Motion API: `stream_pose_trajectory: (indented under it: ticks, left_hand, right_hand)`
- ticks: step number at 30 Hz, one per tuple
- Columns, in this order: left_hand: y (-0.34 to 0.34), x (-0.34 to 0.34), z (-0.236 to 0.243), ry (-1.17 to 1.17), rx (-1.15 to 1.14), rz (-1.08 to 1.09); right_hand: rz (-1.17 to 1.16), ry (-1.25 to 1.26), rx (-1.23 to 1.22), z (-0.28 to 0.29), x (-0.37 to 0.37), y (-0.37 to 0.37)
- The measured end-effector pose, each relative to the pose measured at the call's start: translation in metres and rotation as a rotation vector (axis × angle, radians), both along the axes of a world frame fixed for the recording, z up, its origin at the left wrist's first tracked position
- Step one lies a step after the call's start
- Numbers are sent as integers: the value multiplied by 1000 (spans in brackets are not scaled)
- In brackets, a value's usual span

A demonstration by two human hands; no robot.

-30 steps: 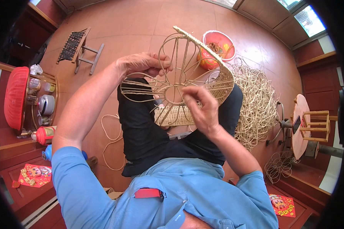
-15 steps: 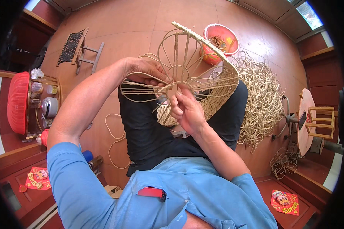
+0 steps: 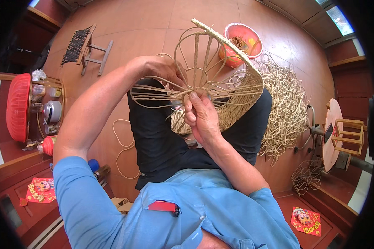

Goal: The recorder is weaving a basket out of thin wooden or rattan strips.

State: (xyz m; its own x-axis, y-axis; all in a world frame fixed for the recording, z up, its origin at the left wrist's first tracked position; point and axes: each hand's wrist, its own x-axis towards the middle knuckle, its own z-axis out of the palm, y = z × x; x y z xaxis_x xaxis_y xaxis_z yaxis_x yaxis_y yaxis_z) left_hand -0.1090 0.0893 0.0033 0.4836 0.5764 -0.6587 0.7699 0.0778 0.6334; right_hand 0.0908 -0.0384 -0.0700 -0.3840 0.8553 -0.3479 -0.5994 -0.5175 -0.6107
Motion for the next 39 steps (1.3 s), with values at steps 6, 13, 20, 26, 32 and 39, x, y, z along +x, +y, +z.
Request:
stream_pose_trajectory:
  ticks: [6,13,20,26,32,39]
  left_hand:
    - [-23,-42,10,98,779,239]
    - [-154,48,-5,-107,905,636]
    - [-165,84,-37,-154,809,688]
    - [-192,82,-9,-375,769,559]
    - [-205,72,29,-545,540,658]
    - [-205,65,45,-464,688,494]
  right_hand:
    - [34,-16,-61,1,13,-3]
    - [217,-88,8,8,45,-32]
    - [482,-587,344,11,78,-79]
    - [-172,-1349,1444,24,98,-8]
    - [-330,-1453,1788,28,68,52]
    - [-195,-1424,1801,18,61,75]
